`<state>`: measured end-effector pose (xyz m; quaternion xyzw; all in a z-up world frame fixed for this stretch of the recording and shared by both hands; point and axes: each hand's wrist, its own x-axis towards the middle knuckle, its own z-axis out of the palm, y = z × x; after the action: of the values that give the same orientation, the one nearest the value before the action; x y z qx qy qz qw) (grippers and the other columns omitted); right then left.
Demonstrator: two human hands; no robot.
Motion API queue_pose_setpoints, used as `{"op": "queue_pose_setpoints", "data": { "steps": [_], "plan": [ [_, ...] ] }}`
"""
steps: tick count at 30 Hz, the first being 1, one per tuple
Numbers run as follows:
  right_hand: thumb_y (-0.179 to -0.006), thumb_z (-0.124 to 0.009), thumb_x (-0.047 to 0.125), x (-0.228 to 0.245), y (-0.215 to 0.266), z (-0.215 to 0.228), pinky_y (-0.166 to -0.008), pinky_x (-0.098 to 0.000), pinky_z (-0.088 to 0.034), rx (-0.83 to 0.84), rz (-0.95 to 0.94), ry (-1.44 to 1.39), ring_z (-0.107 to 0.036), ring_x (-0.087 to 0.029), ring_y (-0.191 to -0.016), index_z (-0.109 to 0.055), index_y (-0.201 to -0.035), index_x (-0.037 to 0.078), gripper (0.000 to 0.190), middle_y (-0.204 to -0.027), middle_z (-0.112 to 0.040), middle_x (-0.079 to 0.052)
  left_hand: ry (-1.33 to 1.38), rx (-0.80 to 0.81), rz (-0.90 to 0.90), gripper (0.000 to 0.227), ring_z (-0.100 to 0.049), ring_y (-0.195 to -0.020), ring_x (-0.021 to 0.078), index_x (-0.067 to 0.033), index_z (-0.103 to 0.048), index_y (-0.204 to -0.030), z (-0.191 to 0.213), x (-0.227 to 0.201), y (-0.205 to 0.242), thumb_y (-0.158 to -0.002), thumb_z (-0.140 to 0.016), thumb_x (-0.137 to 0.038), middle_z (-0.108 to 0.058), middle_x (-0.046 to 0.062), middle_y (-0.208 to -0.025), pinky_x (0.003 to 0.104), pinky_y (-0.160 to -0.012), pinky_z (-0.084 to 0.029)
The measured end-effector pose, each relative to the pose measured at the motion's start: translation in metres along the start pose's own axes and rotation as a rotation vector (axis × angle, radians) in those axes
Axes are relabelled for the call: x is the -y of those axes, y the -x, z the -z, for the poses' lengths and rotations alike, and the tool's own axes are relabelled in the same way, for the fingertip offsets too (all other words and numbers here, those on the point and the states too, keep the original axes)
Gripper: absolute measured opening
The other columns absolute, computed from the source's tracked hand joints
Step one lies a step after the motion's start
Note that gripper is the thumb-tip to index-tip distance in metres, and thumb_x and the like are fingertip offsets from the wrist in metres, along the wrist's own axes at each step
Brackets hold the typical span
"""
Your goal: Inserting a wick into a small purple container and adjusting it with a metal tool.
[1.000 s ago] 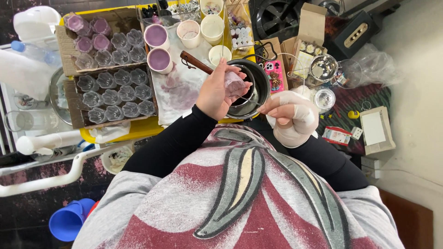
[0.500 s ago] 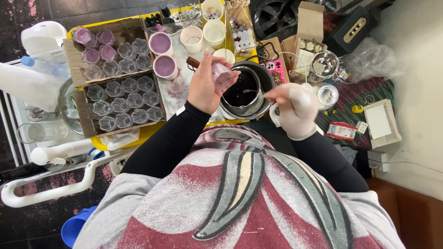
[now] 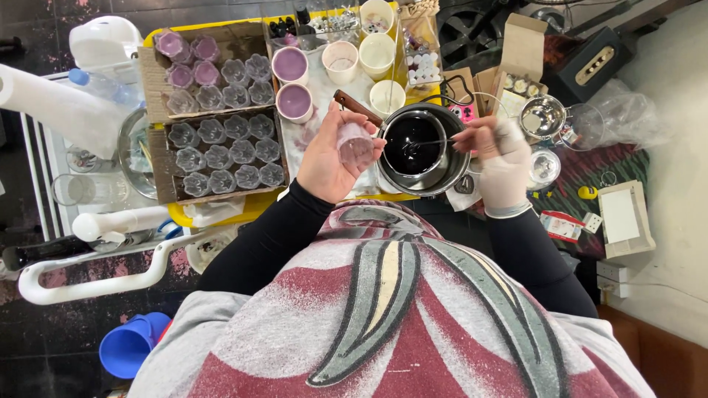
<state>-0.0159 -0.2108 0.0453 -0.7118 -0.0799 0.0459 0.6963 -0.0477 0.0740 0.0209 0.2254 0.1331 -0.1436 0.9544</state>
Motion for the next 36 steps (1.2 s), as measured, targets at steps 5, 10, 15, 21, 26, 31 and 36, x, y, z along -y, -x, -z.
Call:
{"op": "queue_pose_setpoints", "data": {
  "steps": [5,10,15,21,26,31,36],
  "plan": [
    [-0.117,-0.051,0.021,-0.016,-0.003,0.019,-0.087,-0.0320,-0.054,-0.080,-0.115,-0.240,-0.068,-0.020,-0.094,-0.056,-0.125,0.002,0.021,-0.105,-0.070,-0.012,-0.002,-0.027,-0.003,0.048,-0.074,-0.091,0.0267,-0.0070,-0.060,-0.109,0.002,-0.002,0.006,-0.110,-0.041,-0.051,-0.066,0.010,-0.101,0.037,-0.081,-0.060],
    [-0.118,-0.050,0.021,-0.021,0.003,0.030,-0.091,-0.0369,-0.057,-0.141,-0.064,-0.322,-0.067,-0.022,-0.093,-0.055,-0.126,0.002,0.021,-0.105,-0.069,-0.012,-0.022,-0.023,-0.004,0.049,-0.073,-0.093,0.0255,-0.0056,-0.060,-0.112,0.005,0.003,0.008,-0.110,-0.041,-0.051,-0.065,0.009,-0.102,0.036,-0.084,-0.060],
    [-0.118,-0.051,0.020,-0.026,0.006,0.044,-0.087,-0.0365,-0.053,-0.277,-0.094,-0.461,-0.065,-0.023,-0.090,-0.057,-0.127,0.004,0.019,-0.100,-0.068,-0.012,-0.016,-0.035,0.034,0.048,-0.074,-0.090,0.0254,-0.0063,-0.059,-0.110,0.001,0.007,0.008,-0.109,-0.041,-0.050,-0.066,0.009,-0.100,0.036,-0.082,-0.060],
    [-0.115,-0.051,0.020,-0.037,0.008,0.050,-0.087,-0.0370,-0.052,-0.268,-0.133,-0.384,-0.065,-0.023,-0.089,-0.056,-0.125,0.007,0.017,-0.101,-0.069,-0.010,-0.027,-0.044,0.020,0.048,-0.073,-0.090,0.0252,-0.0058,-0.060,-0.109,0.001,0.009,0.009,-0.110,-0.041,-0.050,-0.066,0.010,-0.099,0.037,-0.082,-0.060],
    [-0.115,-0.052,0.018,-0.037,0.010,0.052,-0.088,-0.0373,-0.053,-0.270,-0.141,-0.489,-0.065,-0.023,-0.089,-0.057,-0.126,0.006,0.017,-0.100,-0.069,-0.011,-0.017,-0.060,0.036,0.047,-0.073,-0.089,0.0251,-0.0061,-0.060,-0.109,-0.003,0.012,0.011,-0.110,-0.041,-0.049,-0.067,0.010,-0.099,0.036,-0.081,-0.060],
    [-0.114,-0.051,0.016,-0.031,0.012,0.053,-0.087,-0.0373,-0.054,-0.269,-0.156,-0.545,-0.067,-0.023,-0.090,-0.057,-0.125,0.006,0.016,-0.099,-0.070,-0.012,-0.025,-0.102,0.056,0.047,-0.073,-0.087,0.0258,-0.0063,-0.060,-0.109,-0.003,0.017,0.009,-0.109,-0.041,-0.049,-0.067,0.010,-0.098,0.036,-0.080,-0.060],
    [-0.114,-0.052,0.016,-0.030,0.012,0.054,-0.087,-0.0366,-0.053,-0.290,-0.138,-0.498,-0.066,-0.022,-0.088,-0.057,-0.126,0.006,0.017,-0.098,-0.070,-0.011,-0.014,-0.064,0.067,0.047,-0.074,-0.089,0.0263,-0.0055,-0.060,-0.109,-0.005,0.018,0.011,-0.110,-0.041,-0.049,-0.067,0.010,-0.098,0.037,-0.081,-0.060]
  ]
}}
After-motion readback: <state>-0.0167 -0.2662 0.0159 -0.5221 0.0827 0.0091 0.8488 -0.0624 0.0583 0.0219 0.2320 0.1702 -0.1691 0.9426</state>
